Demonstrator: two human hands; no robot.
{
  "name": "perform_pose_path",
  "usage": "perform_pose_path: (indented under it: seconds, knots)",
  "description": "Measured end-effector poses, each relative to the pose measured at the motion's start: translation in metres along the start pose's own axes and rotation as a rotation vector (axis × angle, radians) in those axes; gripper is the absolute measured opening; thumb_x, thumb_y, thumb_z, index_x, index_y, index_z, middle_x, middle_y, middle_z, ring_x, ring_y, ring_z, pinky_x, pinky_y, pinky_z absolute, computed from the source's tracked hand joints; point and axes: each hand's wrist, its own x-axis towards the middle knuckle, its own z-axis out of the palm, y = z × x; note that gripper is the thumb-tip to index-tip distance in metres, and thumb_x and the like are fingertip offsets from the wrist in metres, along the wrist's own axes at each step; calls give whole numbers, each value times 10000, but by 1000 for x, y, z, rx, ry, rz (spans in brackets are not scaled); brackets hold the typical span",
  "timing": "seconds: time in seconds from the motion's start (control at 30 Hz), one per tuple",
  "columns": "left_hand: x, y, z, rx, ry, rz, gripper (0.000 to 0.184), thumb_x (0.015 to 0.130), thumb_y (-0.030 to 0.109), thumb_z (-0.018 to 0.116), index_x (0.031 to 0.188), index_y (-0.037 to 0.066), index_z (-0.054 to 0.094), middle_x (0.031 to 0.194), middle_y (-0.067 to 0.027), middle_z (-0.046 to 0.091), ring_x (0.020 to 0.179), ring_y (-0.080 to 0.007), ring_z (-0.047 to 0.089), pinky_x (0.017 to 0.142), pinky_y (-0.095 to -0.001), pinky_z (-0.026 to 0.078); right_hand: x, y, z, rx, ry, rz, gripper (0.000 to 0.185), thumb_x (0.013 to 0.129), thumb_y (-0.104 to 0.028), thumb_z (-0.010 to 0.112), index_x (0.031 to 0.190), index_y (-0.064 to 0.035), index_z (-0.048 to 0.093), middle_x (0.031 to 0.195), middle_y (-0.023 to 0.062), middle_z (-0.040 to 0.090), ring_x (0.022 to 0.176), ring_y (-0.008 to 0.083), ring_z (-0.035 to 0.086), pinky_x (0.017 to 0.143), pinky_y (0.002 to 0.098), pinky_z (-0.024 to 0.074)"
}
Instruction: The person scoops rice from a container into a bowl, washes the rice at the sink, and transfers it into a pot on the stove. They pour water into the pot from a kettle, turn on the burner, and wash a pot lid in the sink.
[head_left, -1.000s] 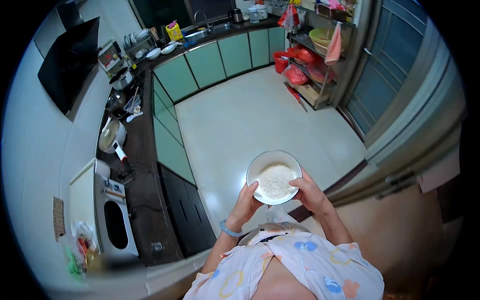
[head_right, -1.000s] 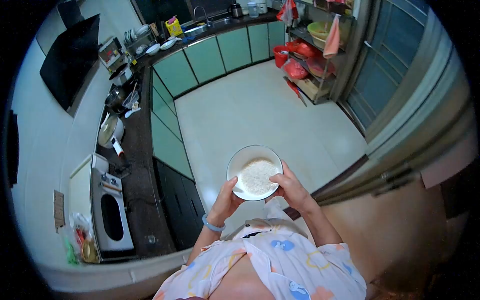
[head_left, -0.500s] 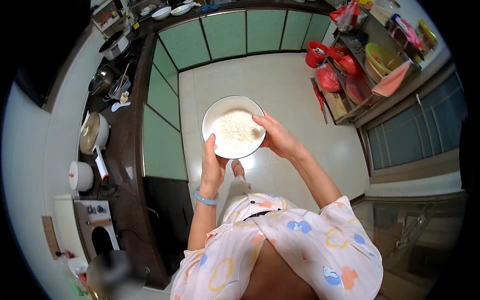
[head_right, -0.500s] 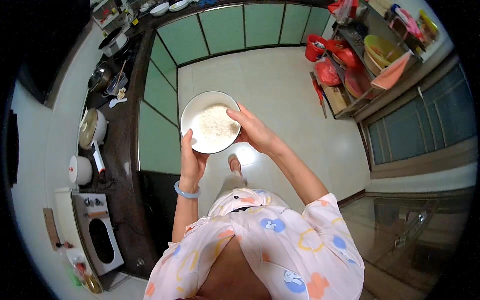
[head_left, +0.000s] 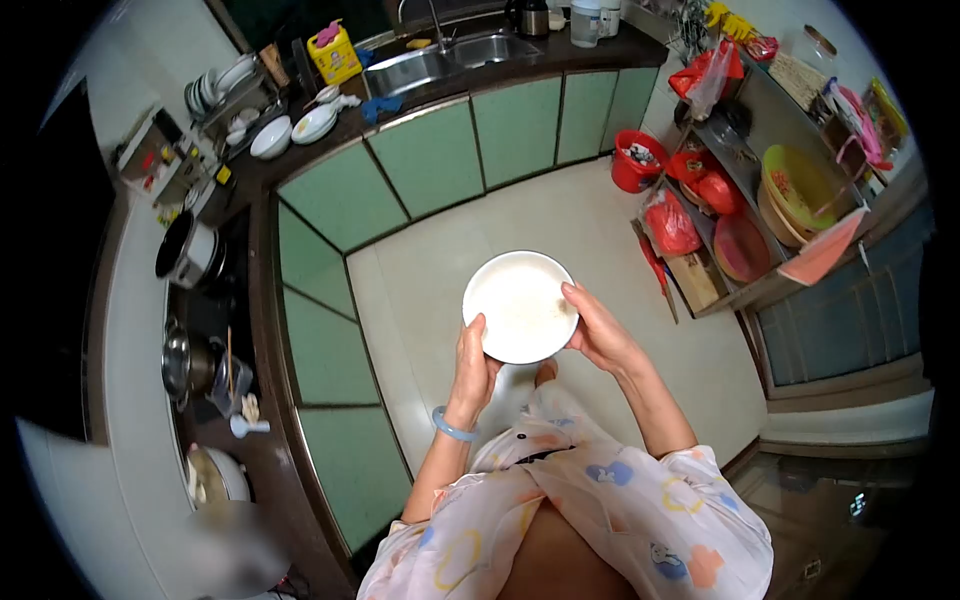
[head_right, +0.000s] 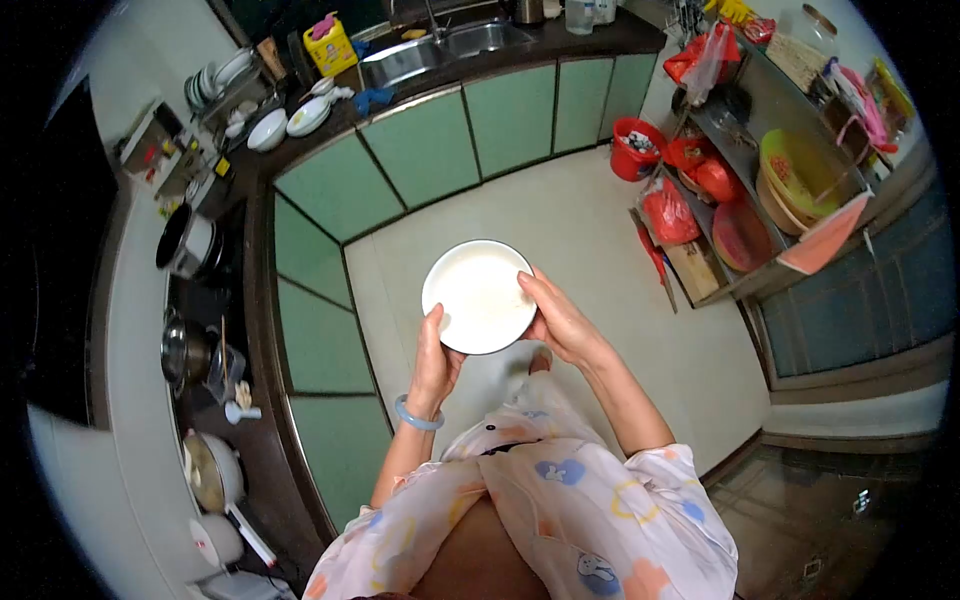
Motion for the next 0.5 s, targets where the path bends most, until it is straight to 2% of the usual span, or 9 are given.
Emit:
perform_pose_path:
  seconds: [0.07, 0.2, 0.3, 0.4, 0.5]
  knots:
    - [57, 5, -1, -46, -19, -9, 552, 988, 397, 407, 1352, -14, 359, 1315, -168, 501, 1202, -257, 538, 942, -394, 501, 47, -15, -23, 0, 5, 0, 540, 999, -388, 438, 1390, -30, 340, 1317, 132, 496, 1147, 205, 580, 897, 388, 553]
    - [164, 30, 6, -64, -4, 0, 548, 985, 397, 419, 1346, -13, 373, 1302, -154, 516, 1187, -249, 550, 919, -380, 507, 153, -59, -56, -34, -66, 7, 513, 1010, -372, 417, 1406, -64, 308, 1323, 122, 472, 1189, 214, 538, 884, 394, 550]
    - [234, 58, 9, -33, 75, 7, 585, 974, 420, 410, 1364, -15, 379, 1319, -146, 523, 1159, -244, 575, 942, -372, 502, 236, -93, -67, -73, -68, 55, 514, 1006, -391, 411, 1400, -71, 323, 1311, 101, 483, 1178, 196, 535, 860, 379, 551]
    - [290, 82, 2, -63, 127, 33, 613, 960, 431, 425, 1372, -18, 362, 1326, -155, 513, 1160, -261, 574, 938, -386, 507, 310, -125, -73, -199, -157, 153, 568, 982, -470, 416, 1403, -95, 344, 1305, 65, 490, 1160, 167, 520, 807, 339, 537]
    - [349, 107, -6, -70, 200, 79, 618, 955, 424, 430, 1375, -23, 354, 1332, -163, 503, 1166, -273, 568, 939, -395, 507, 387, -144, -78, -213, -239, 174, 569, 974, -487, 420, 1377, -90, 369, 1279, 59, 500, 1133, 155, 526, 778, 321, 538]
